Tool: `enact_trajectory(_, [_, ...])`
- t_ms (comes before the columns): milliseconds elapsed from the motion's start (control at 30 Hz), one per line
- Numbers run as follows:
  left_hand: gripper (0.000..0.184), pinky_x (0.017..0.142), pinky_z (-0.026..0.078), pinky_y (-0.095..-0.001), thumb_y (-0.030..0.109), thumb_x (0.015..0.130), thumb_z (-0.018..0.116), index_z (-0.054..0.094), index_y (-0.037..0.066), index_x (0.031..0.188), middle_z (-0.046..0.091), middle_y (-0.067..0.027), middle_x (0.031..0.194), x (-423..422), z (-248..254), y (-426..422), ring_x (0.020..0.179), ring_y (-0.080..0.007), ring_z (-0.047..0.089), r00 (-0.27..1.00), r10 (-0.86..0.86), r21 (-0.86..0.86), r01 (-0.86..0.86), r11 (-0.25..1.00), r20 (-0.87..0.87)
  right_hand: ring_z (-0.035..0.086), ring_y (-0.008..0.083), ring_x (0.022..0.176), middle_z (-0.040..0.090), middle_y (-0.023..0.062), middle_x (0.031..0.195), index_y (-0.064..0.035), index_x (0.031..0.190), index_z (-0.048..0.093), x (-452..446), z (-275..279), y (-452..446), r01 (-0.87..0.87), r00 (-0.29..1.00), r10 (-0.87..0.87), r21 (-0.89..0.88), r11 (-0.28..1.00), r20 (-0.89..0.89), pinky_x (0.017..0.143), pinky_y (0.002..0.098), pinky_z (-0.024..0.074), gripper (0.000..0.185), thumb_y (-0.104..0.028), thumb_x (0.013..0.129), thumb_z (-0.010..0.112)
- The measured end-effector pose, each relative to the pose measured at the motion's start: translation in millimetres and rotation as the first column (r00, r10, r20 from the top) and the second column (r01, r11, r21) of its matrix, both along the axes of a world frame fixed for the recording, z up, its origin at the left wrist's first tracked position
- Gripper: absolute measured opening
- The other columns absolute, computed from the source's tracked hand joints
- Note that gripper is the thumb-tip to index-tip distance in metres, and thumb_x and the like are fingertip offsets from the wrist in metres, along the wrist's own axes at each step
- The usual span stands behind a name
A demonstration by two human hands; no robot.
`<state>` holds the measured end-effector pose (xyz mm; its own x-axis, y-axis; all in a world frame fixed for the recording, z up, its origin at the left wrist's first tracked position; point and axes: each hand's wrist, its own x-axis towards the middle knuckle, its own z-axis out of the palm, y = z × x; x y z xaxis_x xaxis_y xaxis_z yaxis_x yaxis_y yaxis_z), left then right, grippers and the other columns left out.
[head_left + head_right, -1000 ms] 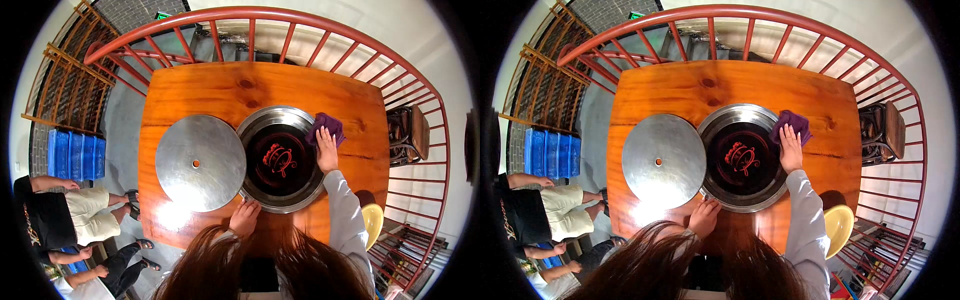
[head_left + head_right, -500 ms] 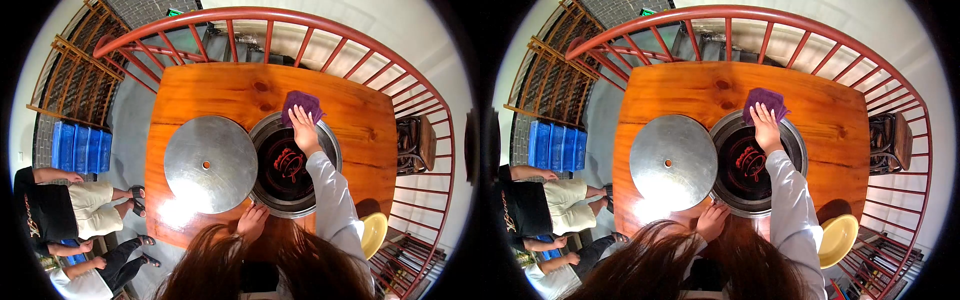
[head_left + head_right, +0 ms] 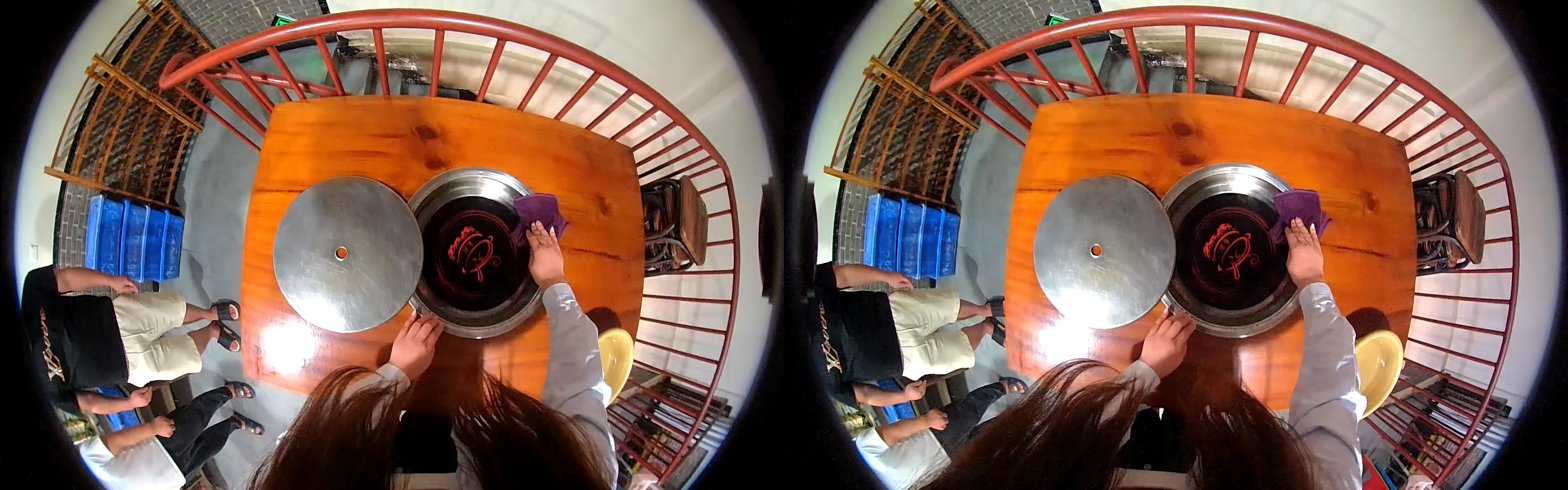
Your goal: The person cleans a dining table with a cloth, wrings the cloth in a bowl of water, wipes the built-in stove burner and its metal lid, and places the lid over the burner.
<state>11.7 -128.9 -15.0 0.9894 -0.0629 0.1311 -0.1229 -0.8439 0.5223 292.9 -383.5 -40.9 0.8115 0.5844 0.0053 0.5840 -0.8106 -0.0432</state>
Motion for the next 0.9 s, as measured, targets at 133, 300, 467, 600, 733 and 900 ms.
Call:
enact_trajectory(133, [0.043, 0.104, 0.037, -0.0430, 0.005, 0.074, 0.059, 0.059, 0.006, 0.117, 0.057, -0.0060, 0.116, 0.0, 1.3, 0.4, 0.116, -0.0242, 0.051, 1.000, -0.029, -0.002, 0.029, 1.000, -0.007, 0.046, 0.0257, 0.127, 0.058, 0.0152, 0.125, -0.0018, 0.113, 0.060, -37.3, 6.9, -10.1, 0.084, 0.994, -0.089, -0.062, 0.994, -0.071, 0.114, 0.0422, 0.0237, 0.034, -0.011, 0.085, 0.044])
enact_trajectory(300, [0.044, 0.104, 0.037, -0.0438, 0.005, 0.074, 0.060, 0.059, 0.006, 0.118, 0.056, -0.0067, 0.116, -3.2, -8.2, -1.4, 0.116, -0.0248, 0.051, 0.998, -0.039, 0.017, 0.039, 0.999, 0.039, 0.059, 0.0301, 0.106, 0.064, 0.0172, 0.105, -0.0031, 0.094, 0.062, -91.9, 9.3, -3.4, 0.110, 0.976, -0.132, -0.134, 0.985, -0.170, 0.106, 0.0442, 0.0344, 0.021, -0.013, 0.081, 0.048])
enact_trajectory(467, [0.042, 0.106, 0.034, -0.0433, 0.009, 0.075, 0.057, 0.059, 0.004, 0.116, 0.057, -0.0065, 0.117, -2.6, -5.6, -2.2, 0.118, -0.0239, 0.050, 0.999, -0.022, 0.010, 0.021, 1.000, 0.030, 0.060, 0.0324, 0.094, 0.063, 0.0156, 0.092, -0.0035, 0.088, 0.060, -141.9, 11.7, 13.0, 0.071, 0.990, -0.067, 0.029, 0.997, -0.125, 0.097, 0.0446, 0.0414, 0.014, -0.009, 0.078, 0.052])
enact_trajectory(600, [0.044, 0.107, 0.034, -0.0434, 0.009, 0.075, 0.058, 0.058, 0.005, 0.118, 0.056, -0.0071, 0.119, -2.4, -3.2, -0.9, 0.119, -0.0245, 0.049, 0.999, -0.041, 0.022, 0.041, 0.999, 0.003, 0.061, 0.0356, 0.088, 0.063, 0.0168, 0.086, -0.0033, 0.086, 0.059, -162.9, 16.5, 44.3, 0.123, 0.965, -0.100, 0.079, 0.989, -0.243, 0.085, 0.0443, 0.0472, 0.011, -0.010, 0.079, 0.054])
enact_trajectory(733, [0.047, 0.108, 0.033, -0.0429, 0.008, 0.074, 0.058, 0.057, 0.005, 0.121, 0.054, -0.0069, 0.122, -2.9, -7.5, -0.7, 0.121, -0.0240, 0.047, 0.999, -0.040, 0.011, 0.040, 0.999, -0.023, 0.061, 0.0411, 0.084, 0.063, 0.0233, 0.089, -0.0012, 0.093, 0.058, -166.3, 30.0, 80.7, 0.355, 0.880, -0.246, 0.219, 0.909, -0.407, 0.076, 0.0490, 0.0477, 0.019, -0.018, 0.088, 0.052])
enact_trajectory(900, [0.046, 0.109, 0.031, -0.0419, 0.007, 0.076, 0.056, 0.058, 0.006, 0.122, 0.054, -0.0062, 0.123, -2.7, -2.3, 2.5, 0.124, -0.0230, 0.045, 0.996, -0.066, -0.016, 0.065, 0.998, -0.058, 0.060, 0.0453, 0.086, 0.063, 0.0274, 0.088, 0.0018, 0.109, 0.056, -112.9, 33.6, 106.1, 0.540, 0.840, -0.365, 0.561, 0.627, -0.402, 0.074, 0.0493, 0.0476, 0.029, -0.022, 0.094, 0.049])
